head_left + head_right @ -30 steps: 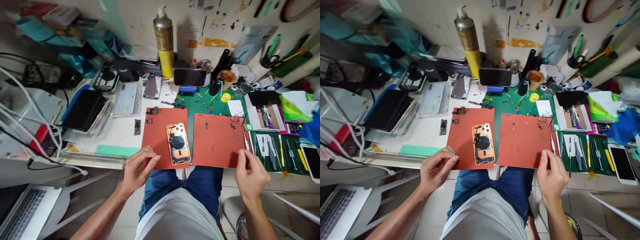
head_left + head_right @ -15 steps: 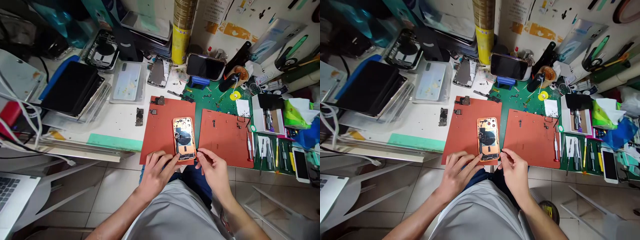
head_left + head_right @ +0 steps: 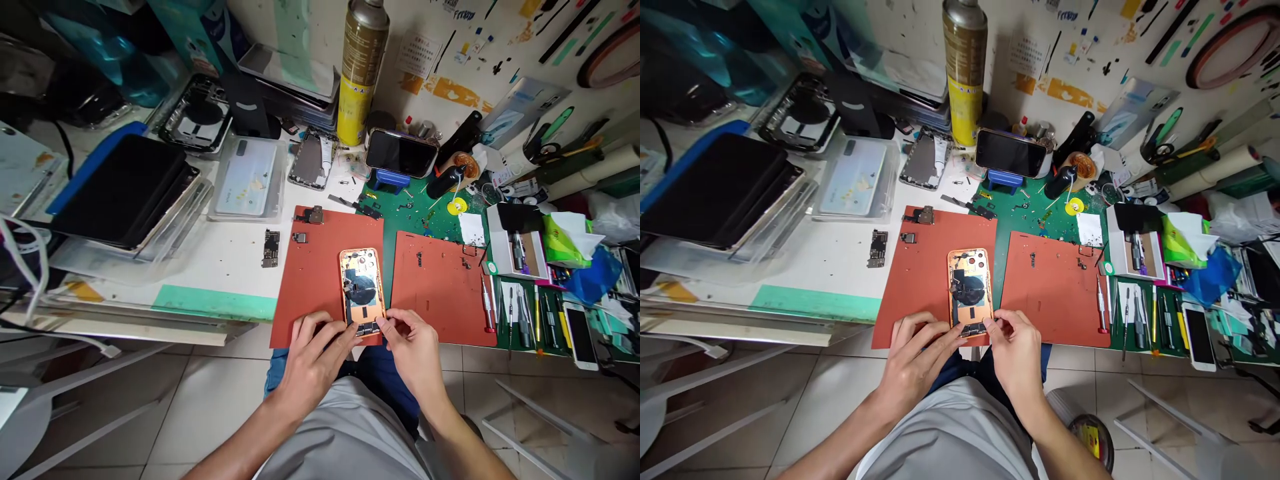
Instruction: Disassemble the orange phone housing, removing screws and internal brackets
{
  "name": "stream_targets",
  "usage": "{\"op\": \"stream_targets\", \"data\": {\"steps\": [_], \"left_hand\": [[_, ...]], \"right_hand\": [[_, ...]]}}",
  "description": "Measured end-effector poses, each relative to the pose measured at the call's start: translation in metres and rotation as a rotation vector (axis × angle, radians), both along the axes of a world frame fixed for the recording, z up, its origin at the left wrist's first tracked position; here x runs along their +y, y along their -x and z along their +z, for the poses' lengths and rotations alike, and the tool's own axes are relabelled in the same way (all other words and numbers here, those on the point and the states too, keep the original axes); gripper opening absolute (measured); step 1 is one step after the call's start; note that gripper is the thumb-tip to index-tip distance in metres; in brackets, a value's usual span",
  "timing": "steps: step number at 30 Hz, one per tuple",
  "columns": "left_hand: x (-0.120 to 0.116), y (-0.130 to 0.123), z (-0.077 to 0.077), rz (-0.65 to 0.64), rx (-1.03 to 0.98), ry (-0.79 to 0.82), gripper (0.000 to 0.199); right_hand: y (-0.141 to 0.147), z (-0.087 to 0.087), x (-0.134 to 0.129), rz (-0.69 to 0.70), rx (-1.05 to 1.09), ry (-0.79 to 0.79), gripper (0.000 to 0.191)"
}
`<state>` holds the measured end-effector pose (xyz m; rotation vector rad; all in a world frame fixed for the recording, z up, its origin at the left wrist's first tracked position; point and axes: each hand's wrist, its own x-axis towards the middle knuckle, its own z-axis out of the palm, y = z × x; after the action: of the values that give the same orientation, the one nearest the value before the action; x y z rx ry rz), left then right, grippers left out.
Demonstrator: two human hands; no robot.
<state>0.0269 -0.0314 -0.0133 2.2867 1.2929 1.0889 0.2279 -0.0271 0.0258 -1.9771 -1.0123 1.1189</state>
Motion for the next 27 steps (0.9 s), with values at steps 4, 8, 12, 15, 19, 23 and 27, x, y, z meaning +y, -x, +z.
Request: {"op": "stream_targets", "data": {"steps": [4,8,12,15,19,23,27], "left_hand": [[-0.002,0.001,-0.003,0.005,-0.037,0.02,0.037],[-0.002,0.001,-0.005,0.025,-0.066,0.035,0.037],[-0.004,0.002,-0.004,0.048,-0.1,0.063,0.036],[-0.009,0.003,0.002,0.097,-0.147,0.096,0.039],[-0.015,0.002,0.015,0.218,-0.466,0.544,0.052],[-0.009,-0.006,0.028,0.166,-0.849,1.097,0.07],[-0.001,-0.013,0.037,0.071,-0.958,1.207,0.061]], "right_hand": [[0.003,0.001,-0.001,-0.031,0.123,0.02,0.053],[0.005,0.0,-0.001,-0.104,0.337,0.078,0.055],[0.003,0.001,0.001,-0.082,0.41,0.09,0.054],[0.0,0.003,-0.001,-0.06,0.45,0.083,0.051],[-0.001,0.003,-0.013,-0.054,0.495,0.039,0.047],[0.002,0.004,-0.025,-0.072,0.503,-0.006,0.046],[0.007,0.009,-0.029,-0.097,0.512,-0.013,0.048]]}}
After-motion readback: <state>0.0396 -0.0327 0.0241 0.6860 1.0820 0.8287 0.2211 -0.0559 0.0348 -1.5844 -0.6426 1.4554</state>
